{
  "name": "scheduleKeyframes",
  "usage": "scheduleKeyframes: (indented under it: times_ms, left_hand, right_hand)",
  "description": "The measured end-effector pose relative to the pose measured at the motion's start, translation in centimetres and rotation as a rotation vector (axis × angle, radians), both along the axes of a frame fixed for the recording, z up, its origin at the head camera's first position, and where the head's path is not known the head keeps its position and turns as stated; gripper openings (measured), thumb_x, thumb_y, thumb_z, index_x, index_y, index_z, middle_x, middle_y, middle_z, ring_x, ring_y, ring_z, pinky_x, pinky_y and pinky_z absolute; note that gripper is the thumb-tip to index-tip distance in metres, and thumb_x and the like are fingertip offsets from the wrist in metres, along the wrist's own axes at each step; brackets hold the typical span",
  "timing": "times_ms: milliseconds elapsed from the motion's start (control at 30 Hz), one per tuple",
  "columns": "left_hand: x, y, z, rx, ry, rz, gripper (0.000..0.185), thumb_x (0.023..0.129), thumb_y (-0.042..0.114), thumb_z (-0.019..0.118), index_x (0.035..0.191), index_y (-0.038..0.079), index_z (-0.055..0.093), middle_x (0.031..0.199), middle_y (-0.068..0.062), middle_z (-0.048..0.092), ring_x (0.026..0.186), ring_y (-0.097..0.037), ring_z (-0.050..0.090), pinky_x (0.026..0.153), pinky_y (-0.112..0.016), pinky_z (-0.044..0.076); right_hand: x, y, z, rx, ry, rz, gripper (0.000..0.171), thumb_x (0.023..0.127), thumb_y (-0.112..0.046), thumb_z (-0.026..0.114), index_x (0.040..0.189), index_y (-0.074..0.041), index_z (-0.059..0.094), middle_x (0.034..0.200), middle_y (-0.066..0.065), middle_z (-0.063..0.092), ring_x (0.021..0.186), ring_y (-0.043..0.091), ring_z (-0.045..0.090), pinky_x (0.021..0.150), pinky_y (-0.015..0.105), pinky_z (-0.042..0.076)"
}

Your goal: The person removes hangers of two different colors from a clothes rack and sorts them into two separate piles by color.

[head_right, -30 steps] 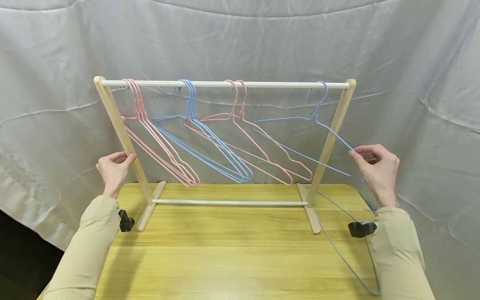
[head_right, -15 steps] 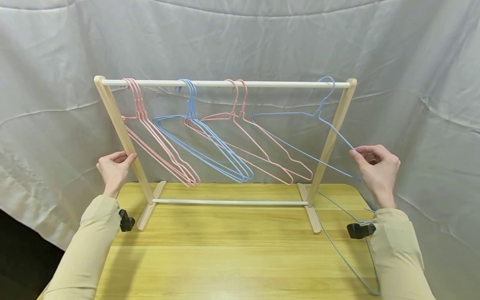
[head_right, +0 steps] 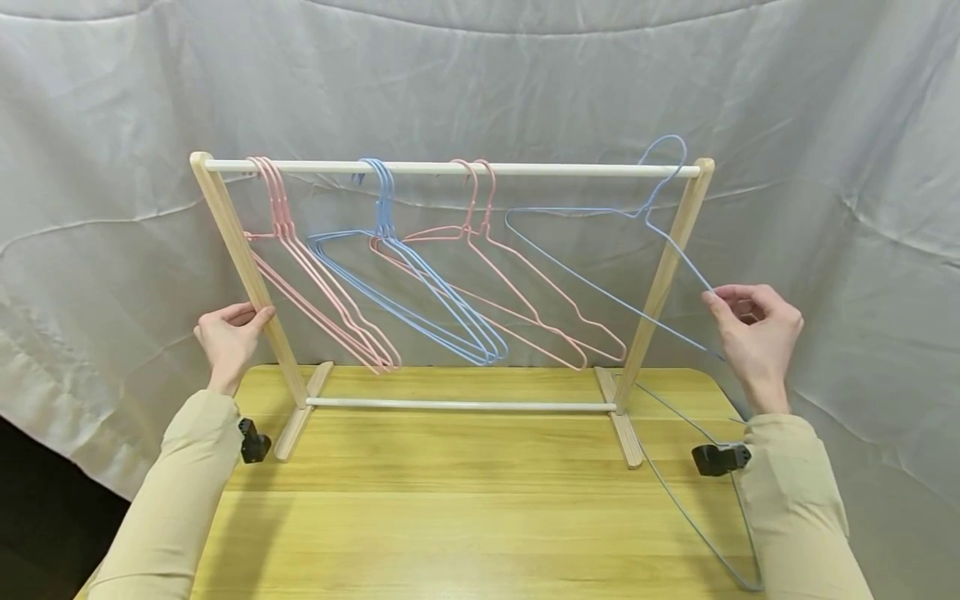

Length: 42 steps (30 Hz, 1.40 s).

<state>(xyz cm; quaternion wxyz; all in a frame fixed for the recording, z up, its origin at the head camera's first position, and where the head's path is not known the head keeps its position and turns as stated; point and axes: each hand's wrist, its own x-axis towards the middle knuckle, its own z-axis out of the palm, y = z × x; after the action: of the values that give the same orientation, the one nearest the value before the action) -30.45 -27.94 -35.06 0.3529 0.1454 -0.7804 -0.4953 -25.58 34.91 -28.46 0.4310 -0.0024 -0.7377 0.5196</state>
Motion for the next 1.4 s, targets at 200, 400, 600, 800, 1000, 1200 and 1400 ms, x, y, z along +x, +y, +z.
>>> scheduleKeyframes:
  times_ms: [200, 400, 600, 800, 1000, 1200, 1400]
  left_hand:
    - [-0.1, 0.0, 0.0, 0.008, 0.023, 0.007, 0.029, 0.087, 0.017, 0.079, 0.108, -0.003, 0.077, 0.104, -0.023, 0.074, 0.063, 0.023, 0.05, 0.069, -0.005, 0.04]
    - [0.0, 0.0, 0.0, -0.01, 0.004, -0.007, 0.031, 0.089, 0.02, 0.077, 0.11, -0.002, 0.076, 0.108, -0.024, 0.074, 0.063, 0.023, 0.05, 0.068, -0.004, 0.041]
    - [0.2, 0.0, 0.1, 0.001, -0.01, -0.009, 0.032, 0.089, 0.021, 0.078, 0.112, -0.001, 0.076, 0.109, -0.022, 0.074, 0.064, 0.023, 0.05, 0.068, -0.004, 0.041]
    - [0.2, 0.0, 0.1, 0.007, -0.012, -0.011, 0.032, 0.089, 0.021, 0.077, 0.112, -0.001, 0.076, 0.11, -0.023, 0.074, 0.064, 0.022, 0.05, 0.069, -0.005, 0.041]
    - [0.2, 0.0, 0.1, 0.003, -0.014, -0.009, 0.033, 0.089, 0.022, 0.077, 0.113, -0.001, 0.075, 0.11, -0.022, 0.074, 0.064, 0.023, 0.05, 0.067, -0.004, 0.041]
    - [0.2, 0.1, 0.1, -0.002, -0.004, -0.002, 0.032, 0.089, 0.021, 0.077, 0.112, -0.002, 0.076, 0.108, -0.023, 0.074, 0.062, 0.024, 0.05, 0.068, -0.003, 0.041]
    - [0.2, 0.0, 0.1, 0.006, -0.017, -0.003, 0.033, 0.089, 0.023, 0.077, 0.112, -0.001, 0.076, 0.11, -0.023, 0.073, 0.063, 0.024, 0.049, 0.072, -0.004, 0.04]
  right_hand:
    - [-0.1, -0.1, 0.4, -0.034, 0.023, -0.01, 0.012, 0.081, 0.0, 0.078, 0.093, 0.003, 0.077, 0.069, -0.02, 0.064, 0.057, -0.004, 0.053, 0.057, 0.008, 0.041]
    - [0.0, -0.1, 0.6, -0.05, 0.019, -0.025, 0.015, 0.082, -0.003, 0.079, 0.096, 0.002, 0.078, 0.073, -0.019, 0.066, 0.06, -0.005, 0.057, 0.061, 0.007, 0.045]
    - [0.4, -0.1, 0.1, -0.101, 0.01, -0.01, 0.018, 0.081, -0.003, 0.08, 0.098, 0.003, 0.077, 0.078, -0.014, 0.067, 0.064, -0.002, 0.059, 0.064, 0.007, 0.047]
    - [1.0, 0.0, -1.2, -0.185, 0.051, 0.026, 0.017, 0.08, 0.001, 0.08, 0.096, 0.005, 0.076, 0.075, -0.009, 0.066, 0.063, 0.001, 0.058, 0.062, 0.008, 0.046]
    - [1.6, 0.4, -3.0, -0.245, 0.104, 0.054, 0.015, 0.079, 0.006, 0.078, 0.094, 0.009, 0.074, 0.07, -0.008, 0.067, 0.059, 0.002, 0.058, 0.06, 0.009, 0.046]
    - [2.3, 1.0, -4.8, -0.271, 0.132, 0.043, 0.016, 0.079, 0.005, 0.079, 0.093, 0.011, 0.074, 0.067, -0.009, 0.069, 0.058, 0.001, 0.061, 0.061, 0.008, 0.048]
    - [3.1, 1.9, -6.9, -0.381, 0.214, 0.065, 0.014, 0.078, 0.008, 0.079, 0.089, 0.014, 0.072, 0.063, -0.004, 0.068, 0.052, 0.004, 0.059, 0.055, 0.009, 0.047]
